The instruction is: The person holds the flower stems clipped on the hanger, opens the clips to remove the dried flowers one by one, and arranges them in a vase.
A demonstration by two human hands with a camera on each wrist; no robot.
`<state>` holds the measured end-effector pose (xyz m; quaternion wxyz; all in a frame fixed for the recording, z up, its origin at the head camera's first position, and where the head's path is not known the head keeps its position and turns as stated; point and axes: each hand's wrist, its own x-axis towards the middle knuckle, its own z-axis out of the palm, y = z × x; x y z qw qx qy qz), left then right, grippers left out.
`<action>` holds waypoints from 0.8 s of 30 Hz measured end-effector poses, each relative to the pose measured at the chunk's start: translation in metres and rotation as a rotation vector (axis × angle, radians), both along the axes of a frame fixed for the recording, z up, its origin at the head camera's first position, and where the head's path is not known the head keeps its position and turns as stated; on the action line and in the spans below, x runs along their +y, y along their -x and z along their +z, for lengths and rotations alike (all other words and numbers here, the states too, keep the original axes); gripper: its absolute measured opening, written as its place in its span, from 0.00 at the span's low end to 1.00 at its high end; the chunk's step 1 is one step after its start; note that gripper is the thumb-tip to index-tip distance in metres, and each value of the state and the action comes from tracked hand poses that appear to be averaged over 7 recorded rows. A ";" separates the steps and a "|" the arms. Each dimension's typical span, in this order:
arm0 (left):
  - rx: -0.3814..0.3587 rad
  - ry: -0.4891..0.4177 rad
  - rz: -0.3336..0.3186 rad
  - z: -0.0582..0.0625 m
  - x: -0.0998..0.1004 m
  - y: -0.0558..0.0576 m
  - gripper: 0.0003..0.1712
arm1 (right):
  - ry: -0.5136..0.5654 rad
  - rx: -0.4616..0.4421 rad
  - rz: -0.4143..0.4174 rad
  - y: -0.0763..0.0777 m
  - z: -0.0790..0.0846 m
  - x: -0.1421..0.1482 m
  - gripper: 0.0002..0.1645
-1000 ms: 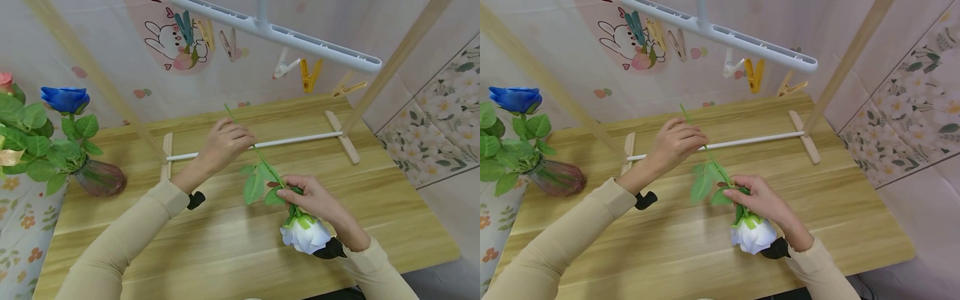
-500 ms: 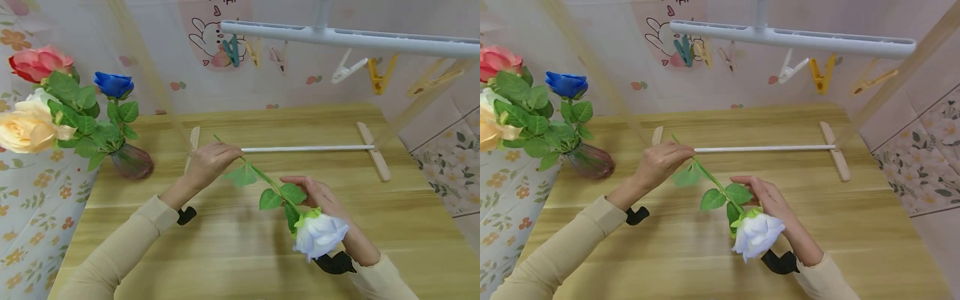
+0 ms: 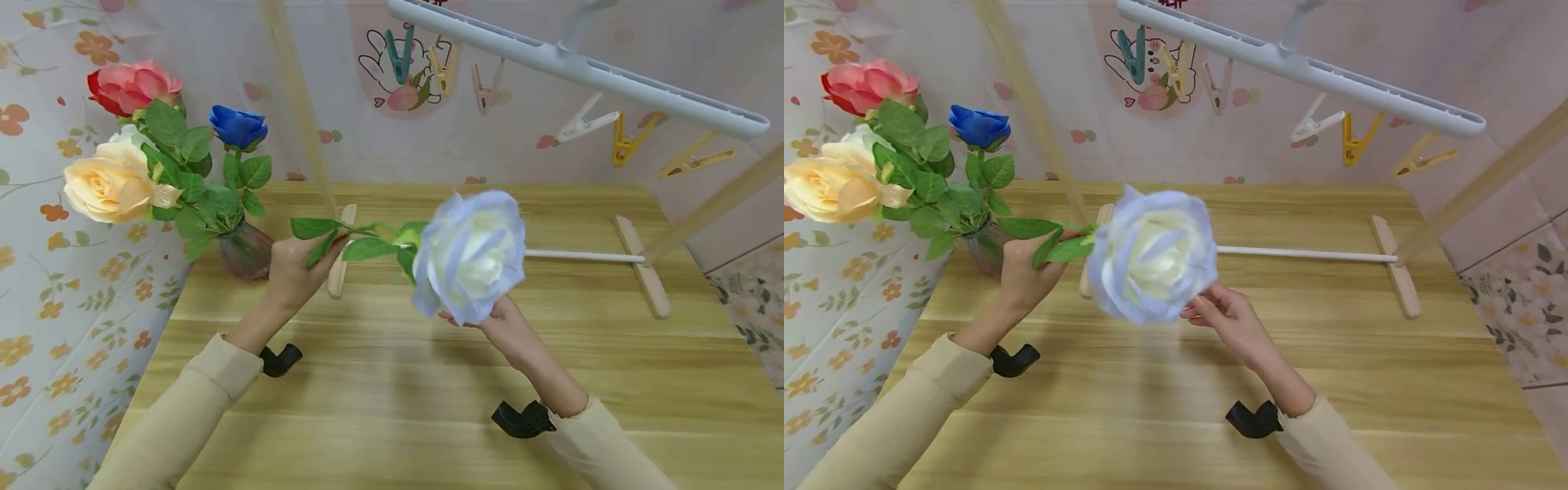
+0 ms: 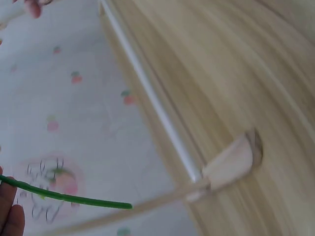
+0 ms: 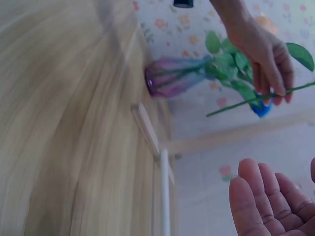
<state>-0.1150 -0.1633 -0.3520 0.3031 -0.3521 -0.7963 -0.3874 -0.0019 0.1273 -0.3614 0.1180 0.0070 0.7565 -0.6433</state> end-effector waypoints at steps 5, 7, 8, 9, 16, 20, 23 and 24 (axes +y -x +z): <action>-0.026 -0.167 0.119 0.008 -0.026 0.008 0.03 | 0.060 0.033 0.153 0.020 -0.005 -0.028 0.20; -0.050 -0.271 0.102 0.011 -0.035 0.012 0.01 | 0.063 0.024 0.169 0.027 -0.006 -0.039 0.20; -0.055 -0.312 0.098 0.014 -0.040 0.014 0.01 | 0.059 0.018 0.174 0.030 -0.007 -0.044 0.21; -0.070 -0.361 0.086 0.016 -0.045 0.016 0.01 | 0.059 0.013 0.177 0.034 -0.007 -0.050 0.21; -0.180 -0.630 0.121 0.022 -0.078 0.024 0.09 | 0.075 0.018 0.205 0.062 -0.010 -0.084 0.20; -0.176 -0.685 0.157 0.023 -0.092 0.028 0.10 | 0.072 0.016 0.211 0.076 -0.013 -0.102 0.19; -0.165 -0.719 0.169 0.024 -0.099 0.030 0.10 | 0.059 0.019 0.210 0.086 -0.017 -0.116 0.18; -0.162 -0.736 0.168 0.025 -0.101 0.031 0.09 | 0.060 0.021 0.212 0.089 -0.018 -0.120 0.18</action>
